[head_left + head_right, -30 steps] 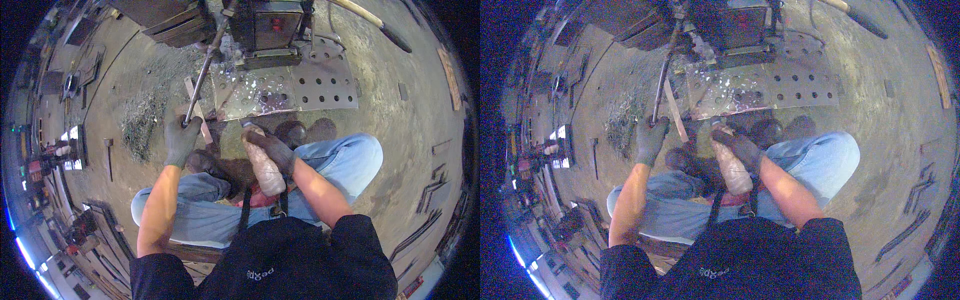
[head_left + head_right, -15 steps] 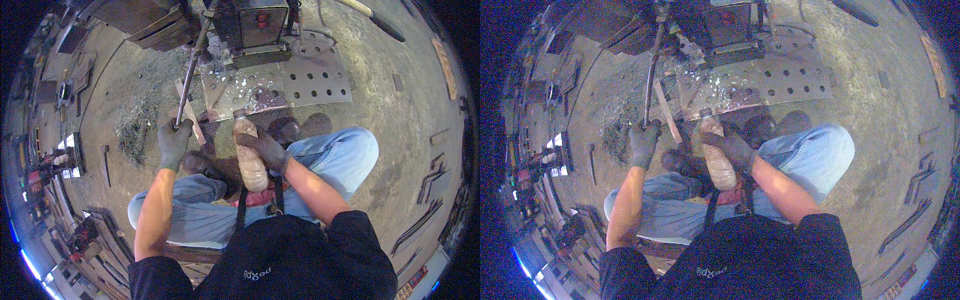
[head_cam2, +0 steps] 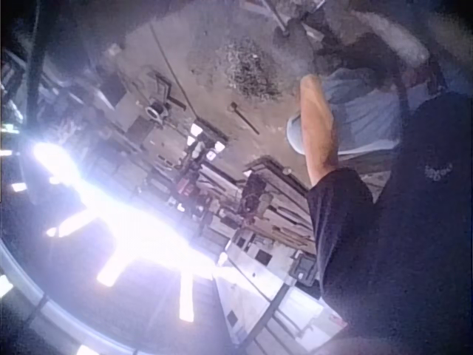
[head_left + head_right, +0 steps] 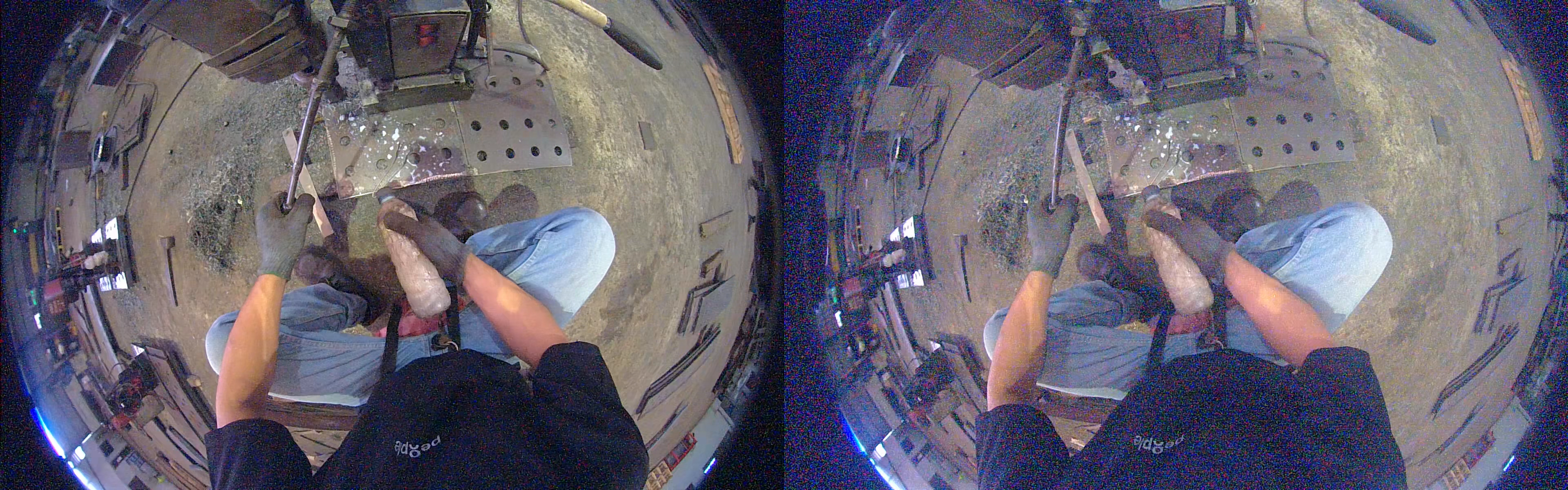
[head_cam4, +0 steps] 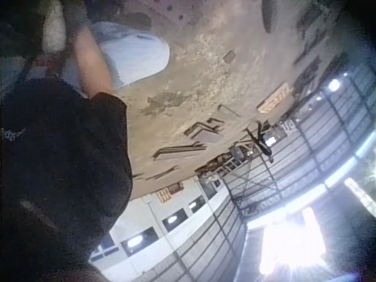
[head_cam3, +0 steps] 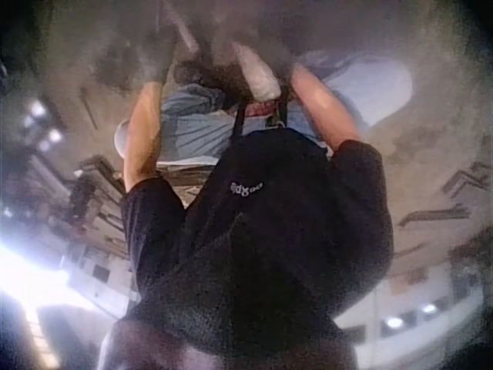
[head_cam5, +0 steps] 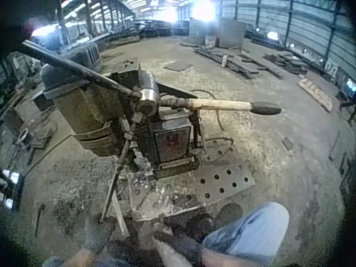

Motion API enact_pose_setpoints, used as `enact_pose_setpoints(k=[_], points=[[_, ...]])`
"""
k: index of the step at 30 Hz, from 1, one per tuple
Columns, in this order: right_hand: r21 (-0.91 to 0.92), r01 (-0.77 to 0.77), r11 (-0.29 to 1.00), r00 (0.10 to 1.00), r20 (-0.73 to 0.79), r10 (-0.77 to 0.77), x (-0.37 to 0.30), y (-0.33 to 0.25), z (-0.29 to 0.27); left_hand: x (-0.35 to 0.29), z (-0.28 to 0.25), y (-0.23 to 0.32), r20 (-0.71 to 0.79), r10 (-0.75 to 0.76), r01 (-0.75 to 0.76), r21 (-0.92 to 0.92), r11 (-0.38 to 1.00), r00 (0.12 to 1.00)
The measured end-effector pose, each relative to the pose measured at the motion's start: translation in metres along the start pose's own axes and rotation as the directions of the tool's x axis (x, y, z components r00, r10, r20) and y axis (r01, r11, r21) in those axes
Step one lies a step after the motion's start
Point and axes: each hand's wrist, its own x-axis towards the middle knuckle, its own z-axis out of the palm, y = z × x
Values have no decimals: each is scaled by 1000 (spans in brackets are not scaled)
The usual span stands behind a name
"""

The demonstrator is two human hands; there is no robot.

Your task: The person operates a drill press to create holes in a metal plate. They adjust the plate's position, apply liquid from a bottle, and continue drilling multiple holes.

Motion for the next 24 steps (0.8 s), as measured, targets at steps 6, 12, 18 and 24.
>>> enact_pose_setpoints(k=[6,12,18,24], points=[[-109,-45,993,999,3,46,7,13,-4,-3,-1,5,23,-24,24,2,1000,999],[-73,4,997,999,-33,-6,0,4,3,-4,-1,8,27,-7,6,21,1000,1000],[-221,59,973,997,-34,-68,-3,-6,4,-5,1,9,42,-46,48,-27,999,998],[-110,54,992,997,-48,-59,-11,-20,11,-7,-2,18,79,-68,66,27,997,995]])
